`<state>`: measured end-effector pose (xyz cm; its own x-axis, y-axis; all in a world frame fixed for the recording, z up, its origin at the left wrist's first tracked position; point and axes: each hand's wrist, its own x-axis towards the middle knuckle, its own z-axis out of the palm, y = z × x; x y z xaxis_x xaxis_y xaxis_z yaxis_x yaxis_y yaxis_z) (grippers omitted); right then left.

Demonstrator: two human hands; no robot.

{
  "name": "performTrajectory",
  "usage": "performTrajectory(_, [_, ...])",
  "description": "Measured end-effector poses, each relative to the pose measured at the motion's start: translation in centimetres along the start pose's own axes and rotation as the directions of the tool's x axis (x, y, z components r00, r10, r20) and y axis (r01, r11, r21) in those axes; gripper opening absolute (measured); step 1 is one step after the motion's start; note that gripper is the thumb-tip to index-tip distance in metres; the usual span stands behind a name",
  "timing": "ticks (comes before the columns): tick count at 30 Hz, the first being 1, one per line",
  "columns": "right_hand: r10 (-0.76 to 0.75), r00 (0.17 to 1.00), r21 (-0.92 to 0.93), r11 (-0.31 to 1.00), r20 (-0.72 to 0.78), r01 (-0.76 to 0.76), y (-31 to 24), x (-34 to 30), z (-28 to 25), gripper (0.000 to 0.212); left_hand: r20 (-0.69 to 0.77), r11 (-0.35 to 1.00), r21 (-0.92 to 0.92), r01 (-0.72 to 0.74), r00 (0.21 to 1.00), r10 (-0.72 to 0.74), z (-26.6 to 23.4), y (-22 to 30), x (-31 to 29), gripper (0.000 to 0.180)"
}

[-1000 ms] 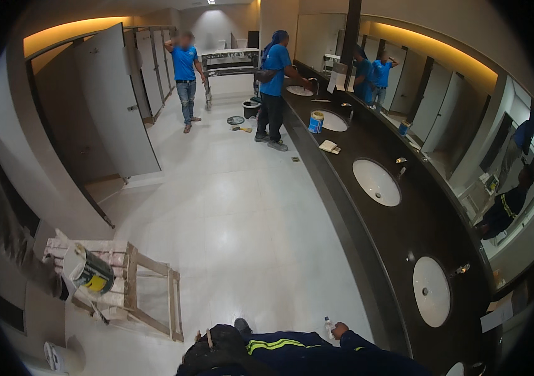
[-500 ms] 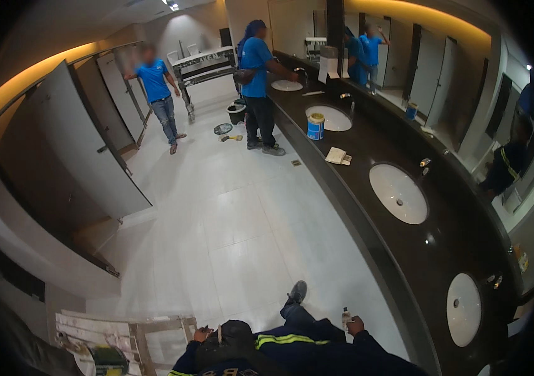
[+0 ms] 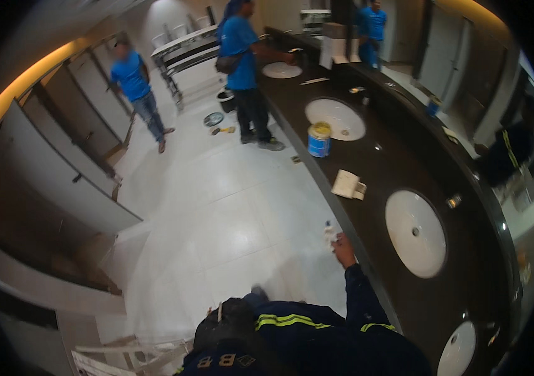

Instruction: The person scoops a dark adhesive from a can onto a small rectangular tile using a putty knife. They then spread the adhesive evenly across the tile's surface while standing at a bathroom vanity.

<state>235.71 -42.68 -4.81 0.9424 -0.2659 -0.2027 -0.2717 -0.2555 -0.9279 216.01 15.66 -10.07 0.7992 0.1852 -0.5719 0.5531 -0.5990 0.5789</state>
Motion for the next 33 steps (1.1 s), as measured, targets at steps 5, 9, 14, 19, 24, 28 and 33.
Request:
performTrajectory(5, [0.05,0.982,0.325,0.946,-0.184,0.013,-7.4,12.9,-0.4,0.029,0.006,0.995,0.094,-0.031,1.0,0.031,-2.2,2.6,12.5,0.051])
performTrajectory(9, [0.11,0.942,0.374,0.927,-0.318,0.018,-10.4,19.7,-2.1,0.032,0.066,0.986,0.163,-0.023,0.998,0.012,-3.5,4.7,22.3,0.052])
performTrajectory(14, [0.309,0.848,0.37,0.917,-0.429,-0.147,-9.3,24.6,-6.5,0.024,0.112,0.968,0.248,-0.045,0.994,0.018,-6.1,8.1,34.2,0.054])
performTrajectory(19, [0.324,0.874,0.165,0.945,-0.362,-0.282,-7.5,29.3,-7.1,0.023,0.015,0.983,0.181,0.016,1.0,-0.019,-9.1,19.0,40.3,0.057])
performTrajectory(24, [0.348,0.86,0.088,0.936,-0.375,-0.34,-6.4,34.4,-5.9,0.024,0.025,0.983,-0.172,0.06,0.998,-0.056,-12.5,32.4,44.9,0.036])
performTrajectory(28, [-0.004,0.89,-0.385,0.903,-0.457,-0.193,-3.3,35.9,-5.3,0.029,0.113,0.915,-0.399,0.058,0.993,-0.014,-10.9,38.4,48.4,0.031])
performTrajectory(33, [0.041,0.857,-0.407,0.868,-0.514,-0.285,-11.2,35.7,-4.2,0.025,0.391,0.778,-0.597,0.195,0.918,0.07,-11.1,48.4,52.2,0.032])
